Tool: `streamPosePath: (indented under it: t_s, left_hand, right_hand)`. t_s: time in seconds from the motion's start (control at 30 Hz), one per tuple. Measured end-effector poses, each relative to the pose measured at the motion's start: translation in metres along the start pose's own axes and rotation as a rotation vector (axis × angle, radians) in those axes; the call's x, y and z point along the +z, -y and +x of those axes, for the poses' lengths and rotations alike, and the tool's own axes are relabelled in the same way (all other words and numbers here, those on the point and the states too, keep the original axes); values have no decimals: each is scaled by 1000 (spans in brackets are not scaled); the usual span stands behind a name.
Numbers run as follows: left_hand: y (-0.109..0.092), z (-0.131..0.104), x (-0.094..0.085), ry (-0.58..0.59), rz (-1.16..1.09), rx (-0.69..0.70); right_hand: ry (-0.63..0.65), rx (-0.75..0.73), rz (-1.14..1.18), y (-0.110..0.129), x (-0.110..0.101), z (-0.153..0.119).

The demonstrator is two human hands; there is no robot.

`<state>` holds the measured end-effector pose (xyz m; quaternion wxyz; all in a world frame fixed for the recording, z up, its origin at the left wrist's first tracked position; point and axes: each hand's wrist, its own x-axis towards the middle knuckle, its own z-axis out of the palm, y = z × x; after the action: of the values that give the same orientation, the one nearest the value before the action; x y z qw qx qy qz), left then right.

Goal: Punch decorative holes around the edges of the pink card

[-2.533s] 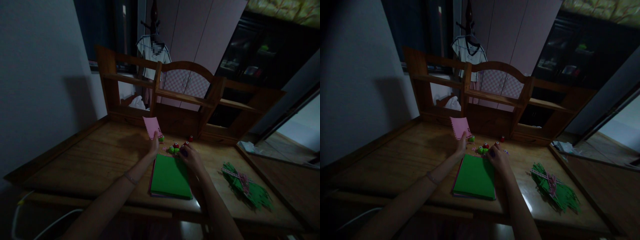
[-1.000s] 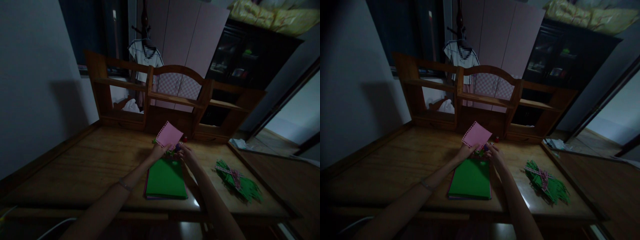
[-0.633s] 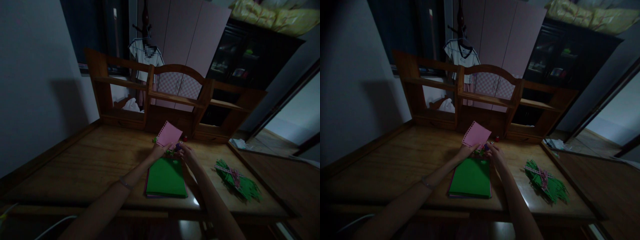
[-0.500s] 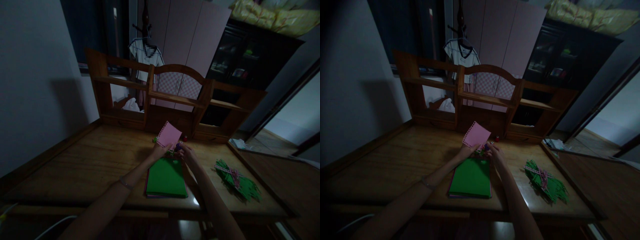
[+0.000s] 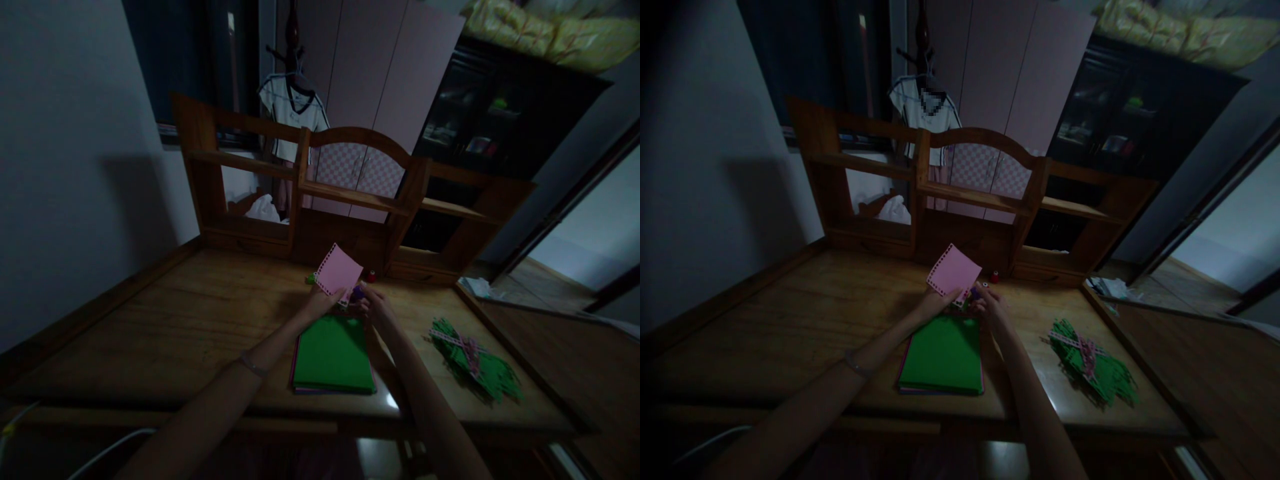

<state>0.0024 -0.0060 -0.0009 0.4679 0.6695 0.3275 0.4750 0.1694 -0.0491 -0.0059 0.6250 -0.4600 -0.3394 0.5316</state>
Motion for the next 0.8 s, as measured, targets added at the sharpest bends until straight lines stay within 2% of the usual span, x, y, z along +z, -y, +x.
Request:
streamPosePath:
  t_s: [0.2,0.37,0.6,0.8]
  left_hand:
    - [-4,-1,-1,21,-21,30]
    - [4,0,2,52,-58,13]
    - [5,-2,1,132,-132,-123]
    - [7,-1,-1,157,-114,-91]
  right_hand:
    - [-9,-15,-17,1,2,-2]
    - [-13,-13,-78,1,2,-2]
    - [37,-5,-107,-5,-2,3]
    - [70,18,-68,-3,1,0]
